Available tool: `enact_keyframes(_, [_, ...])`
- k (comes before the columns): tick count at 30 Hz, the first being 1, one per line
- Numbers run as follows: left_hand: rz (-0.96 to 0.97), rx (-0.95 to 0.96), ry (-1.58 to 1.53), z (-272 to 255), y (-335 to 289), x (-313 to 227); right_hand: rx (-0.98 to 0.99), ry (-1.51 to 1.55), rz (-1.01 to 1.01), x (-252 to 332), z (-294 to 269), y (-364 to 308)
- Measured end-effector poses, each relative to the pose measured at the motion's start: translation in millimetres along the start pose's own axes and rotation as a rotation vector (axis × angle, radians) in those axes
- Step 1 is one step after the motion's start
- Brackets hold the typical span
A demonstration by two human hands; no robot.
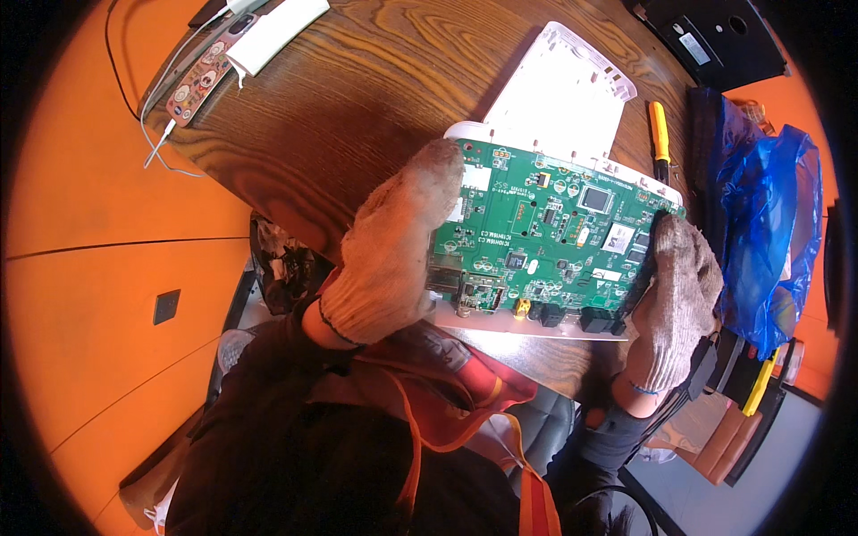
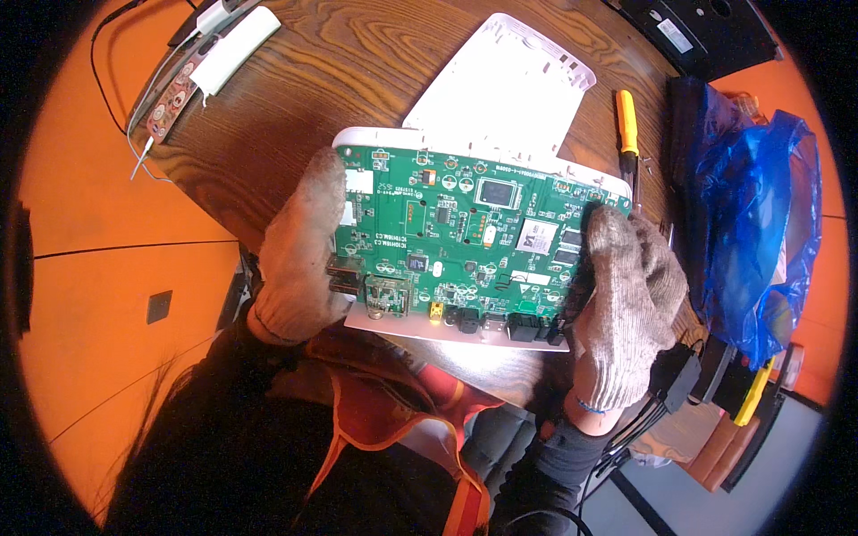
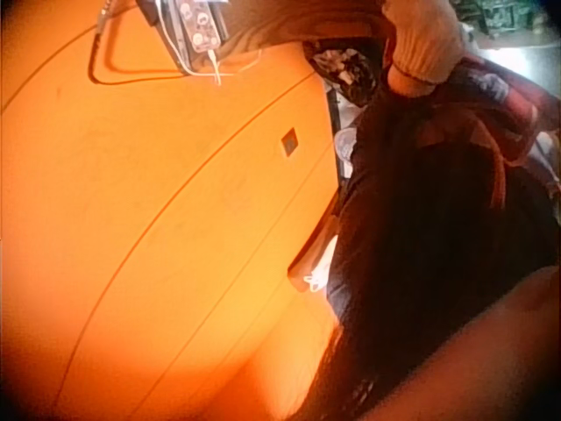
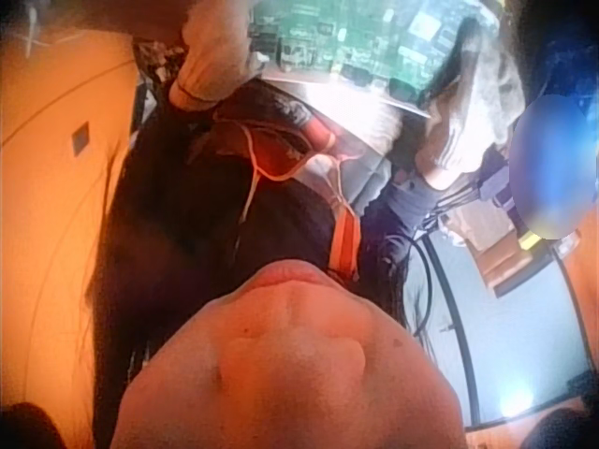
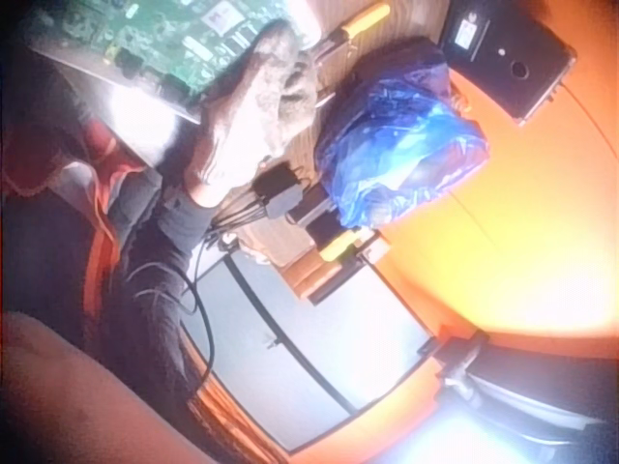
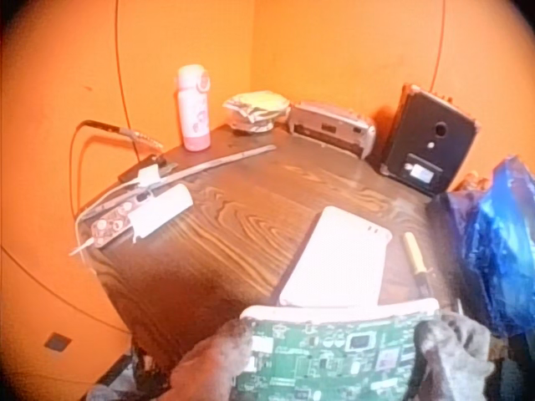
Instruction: The person puts on gloves, handles a green circuit board, and places it into a white plastic housing. They then use a screwdriver to fasten screws into the housing, securing the assembly.
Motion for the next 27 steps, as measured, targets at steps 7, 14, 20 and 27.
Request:
enact_keyframes(7, [-0.06,-0.04,-0.035,3.8,0.9,2.2,-0.203,0.582,0.615,16.5,-1.6,14.2])
enact_keyframes(14, [-0.048,-0.025,-0.074,0.8,3.4,2.2,-0.592,0.806,0.552,21.9,-1.2,13.8])
enact_keyframes(20, [-0.067,-0.058,0.018,0.9,-1.3,6.8,-0.187,1.021,0.508,8.2,12.0,10.7])
enact_keyframes(27, [0.066,0.149,0.257,-11.3,0.9,5.2,-0.078,0.801,0.551,-10.7,25.3,0.7])
Point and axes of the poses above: each hand's wrist, its own y-axis towards the middle knuckle, its own z-axis out of the palm, x = y × z, the point moved 1 cm from there along y, towards the middle knuckle, and after that the axes turned 15 degrees about y, right-handed, at the moved point
